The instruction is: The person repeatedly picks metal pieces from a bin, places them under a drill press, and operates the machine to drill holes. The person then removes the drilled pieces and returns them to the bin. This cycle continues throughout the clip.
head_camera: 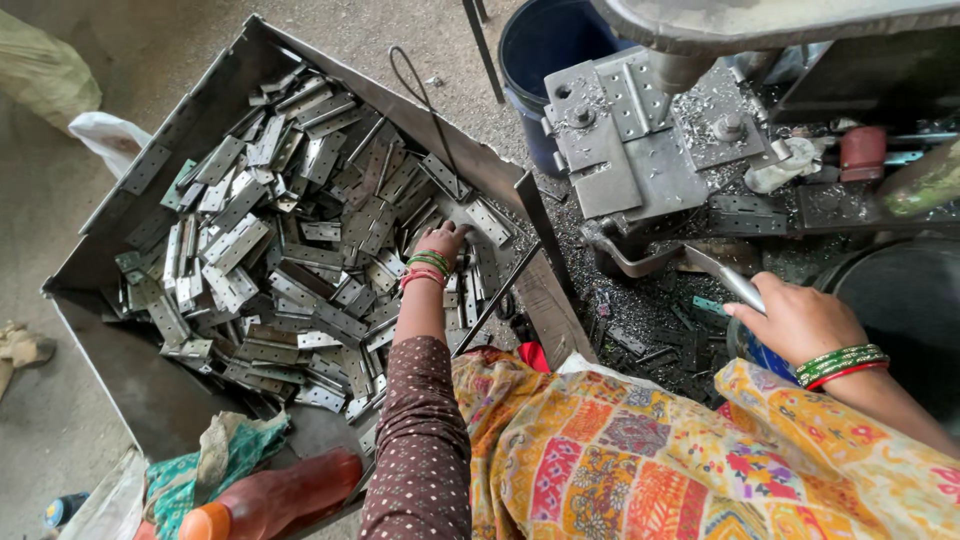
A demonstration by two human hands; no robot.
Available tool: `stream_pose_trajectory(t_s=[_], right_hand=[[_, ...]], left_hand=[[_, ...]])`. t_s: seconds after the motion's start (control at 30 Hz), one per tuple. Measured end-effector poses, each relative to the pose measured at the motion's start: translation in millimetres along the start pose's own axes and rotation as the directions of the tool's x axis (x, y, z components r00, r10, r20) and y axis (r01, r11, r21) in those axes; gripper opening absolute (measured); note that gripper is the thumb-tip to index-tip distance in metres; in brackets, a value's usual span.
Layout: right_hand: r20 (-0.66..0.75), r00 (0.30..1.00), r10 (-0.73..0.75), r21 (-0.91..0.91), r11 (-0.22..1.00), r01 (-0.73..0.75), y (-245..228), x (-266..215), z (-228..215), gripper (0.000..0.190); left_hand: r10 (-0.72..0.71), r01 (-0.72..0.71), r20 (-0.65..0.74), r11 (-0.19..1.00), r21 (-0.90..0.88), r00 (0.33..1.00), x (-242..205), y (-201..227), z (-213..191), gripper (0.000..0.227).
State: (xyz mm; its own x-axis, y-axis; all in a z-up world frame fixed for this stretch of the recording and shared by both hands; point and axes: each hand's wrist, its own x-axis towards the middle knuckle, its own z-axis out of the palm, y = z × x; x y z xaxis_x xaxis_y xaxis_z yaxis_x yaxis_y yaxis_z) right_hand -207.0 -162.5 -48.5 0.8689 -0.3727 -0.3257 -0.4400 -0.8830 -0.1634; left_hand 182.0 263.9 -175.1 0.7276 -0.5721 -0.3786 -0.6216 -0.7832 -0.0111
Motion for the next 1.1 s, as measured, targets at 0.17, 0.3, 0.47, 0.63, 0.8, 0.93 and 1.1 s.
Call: stream_pose_trajectory(t_s=[0.17,0.3,0.47,0.63,0.8,0.93,1.1], right_hand=[[0.009,1.0,0.003,-0.013,1.0,-0.003,-1.6,-2.1,-1.9,0.045],[-0.034,0.999,-0.013,0.022,1.0,0.014,-4.9,-4.1,-4.9,0.043],[-0.066,0.998,-0.023,0.089,0.996,0.029,-10.4,-6.0,-4.3,0.042],[-0.033,0.999,0.003,0.088,0.996,0.0,-9.3,-2.2,1.1,0.043],[-0.143,0.987,-0.069,0.13,0.988,0.088,-6.3,-1.3,6.2,0.042],[-0.16,0.985,-0.073,0.134,0.986,0.094,-6.3,-5.4,8.9,0.041],[-0.11,0.993,-0.052,0.116,0.991,0.065,-7.2,-3.2,5.5,0.041]], left_hand=[[0.041,-0.043,0.026,0.997,0.06,0.999,7.2,2.8,13.3,0.045],[-0.196,0.159,-0.113,0.949,-0.274,0.974,-15.1,-3.0,17.7,0.031],[-0.102,0.065,-0.284,0.988,-0.139,0.953,-76.2,19.7,-3.5,0.021],[-0.112,-0.068,-0.625,0.964,-0.257,0.773,-136.6,86.7,-83.7,0.036],[0.167,-0.511,-0.933,0.859,-0.021,0.32,-124.5,176.5,-162.1,0.037],[0.34,-0.369,-0.733,0.92,0.131,0.588,-104.6,247.3,-176.7,0.04],[0.225,-0.368,-0.513,0.91,-0.194,0.828,-94.0,283.5,-171.7,0.071]])
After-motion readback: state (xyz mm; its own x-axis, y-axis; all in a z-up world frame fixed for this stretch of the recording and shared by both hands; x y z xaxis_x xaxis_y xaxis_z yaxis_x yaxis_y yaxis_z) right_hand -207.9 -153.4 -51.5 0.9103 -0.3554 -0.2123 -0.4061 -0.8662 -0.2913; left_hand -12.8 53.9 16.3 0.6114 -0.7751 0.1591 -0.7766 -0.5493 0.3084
